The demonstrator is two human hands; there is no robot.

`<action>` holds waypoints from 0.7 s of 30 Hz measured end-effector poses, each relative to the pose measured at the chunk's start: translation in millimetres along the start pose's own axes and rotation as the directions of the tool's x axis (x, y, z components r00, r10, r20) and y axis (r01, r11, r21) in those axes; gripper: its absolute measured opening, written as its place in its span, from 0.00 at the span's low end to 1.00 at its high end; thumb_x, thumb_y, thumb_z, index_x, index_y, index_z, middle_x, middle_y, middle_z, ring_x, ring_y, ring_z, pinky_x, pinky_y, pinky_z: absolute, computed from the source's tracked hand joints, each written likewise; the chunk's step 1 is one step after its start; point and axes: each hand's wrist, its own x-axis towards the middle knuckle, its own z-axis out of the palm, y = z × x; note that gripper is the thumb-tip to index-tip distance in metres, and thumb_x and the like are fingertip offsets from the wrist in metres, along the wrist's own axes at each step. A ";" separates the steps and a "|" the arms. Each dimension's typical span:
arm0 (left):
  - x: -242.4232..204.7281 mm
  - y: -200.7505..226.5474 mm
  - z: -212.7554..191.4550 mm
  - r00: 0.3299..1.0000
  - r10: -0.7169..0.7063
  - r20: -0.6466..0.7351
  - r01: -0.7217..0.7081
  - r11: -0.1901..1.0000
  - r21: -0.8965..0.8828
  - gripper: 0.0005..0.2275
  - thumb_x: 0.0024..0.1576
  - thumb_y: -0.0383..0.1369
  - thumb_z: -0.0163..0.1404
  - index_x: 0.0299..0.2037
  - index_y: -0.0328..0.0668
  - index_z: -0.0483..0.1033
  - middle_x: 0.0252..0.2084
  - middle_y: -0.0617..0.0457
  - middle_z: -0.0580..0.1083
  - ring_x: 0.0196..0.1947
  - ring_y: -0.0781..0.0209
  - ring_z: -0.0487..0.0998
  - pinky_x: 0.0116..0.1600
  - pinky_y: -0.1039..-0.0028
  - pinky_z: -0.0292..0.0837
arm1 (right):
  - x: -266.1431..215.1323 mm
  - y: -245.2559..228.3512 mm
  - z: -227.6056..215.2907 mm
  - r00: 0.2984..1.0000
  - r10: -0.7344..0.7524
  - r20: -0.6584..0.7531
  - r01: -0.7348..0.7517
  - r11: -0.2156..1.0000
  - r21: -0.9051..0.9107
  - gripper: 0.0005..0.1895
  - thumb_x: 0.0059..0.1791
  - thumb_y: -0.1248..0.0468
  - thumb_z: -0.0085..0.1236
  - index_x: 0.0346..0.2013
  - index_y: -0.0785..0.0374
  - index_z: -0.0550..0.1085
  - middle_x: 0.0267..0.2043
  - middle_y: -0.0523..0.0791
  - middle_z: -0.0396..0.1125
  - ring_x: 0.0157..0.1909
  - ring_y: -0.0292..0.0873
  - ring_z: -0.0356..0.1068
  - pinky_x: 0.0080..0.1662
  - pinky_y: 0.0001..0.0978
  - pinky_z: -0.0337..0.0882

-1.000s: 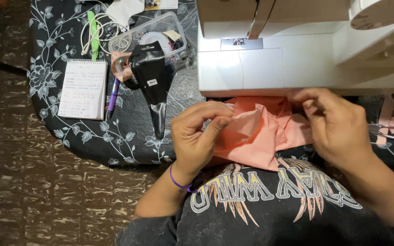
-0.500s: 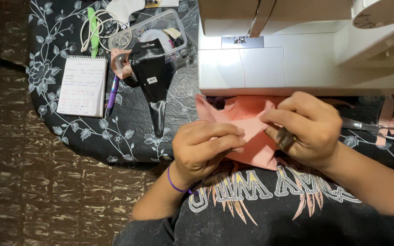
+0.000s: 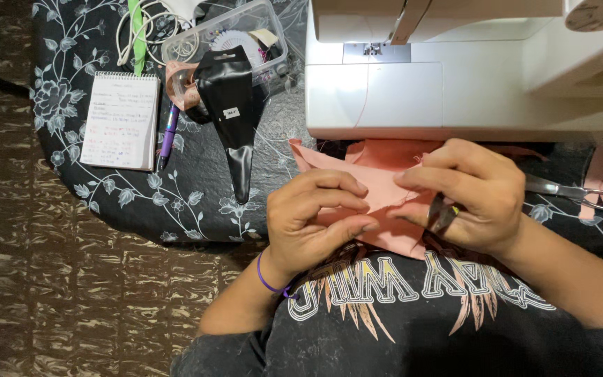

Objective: The person uses a seam ripper to remove stitches from a piece of pink fabric held in their hands. They carefully work along the seam, pulling out the thread, and then inspect the fabric by turning it over.

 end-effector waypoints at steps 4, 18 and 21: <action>2.0 -0.6 -2.3 1.000 -0.007 0.017 0.007 1.000 -0.008 0.07 0.59 0.32 0.65 0.41 0.39 0.83 0.44 0.44 0.81 0.45 0.54 0.85 0.55 0.69 0.82 | 2.4 -6.7 -3.6 0.998 0.048 0.028 -0.051 0.991 0.123 0.11 0.50 0.61 0.67 0.41 0.67 0.83 0.36 0.50 0.69 0.34 0.46 0.70 0.38 0.33 0.70; -2.7 -9.4 1.5 0.999 0.011 -0.031 -0.010 0.999 0.031 0.05 0.63 0.23 0.61 0.45 0.43 0.83 0.43 0.48 0.82 0.43 0.56 0.85 0.51 0.72 0.81 | -2.7 -11.3 -15.7 0.974 0.227 0.018 -0.228 0.971 0.068 0.16 0.49 0.58 0.70 0.47 0.64 0.81 0.45 0.52 0.73 0.44 0.45 0.74 0.48 0.32 0.75; -1.0 -5.9 2.6 1.000 0.028 -0.010 -0.028 0.999 0.024 0.04 0.63 0.22 0.60 0.44 0.39 0.83 0.42 0.44 0.81 0.41 0.54 0.85 0.49 0.72 0.81 | 5.8 -14.9 -9.2 0.989 0.133 0.062 -0.135 0.991 0.024 0.15 0.51 0.61 0.69 0.49 0.66 0.83 0.46 0.52 0.73 0.44 0.45 0.76 0.49 0.32 0.76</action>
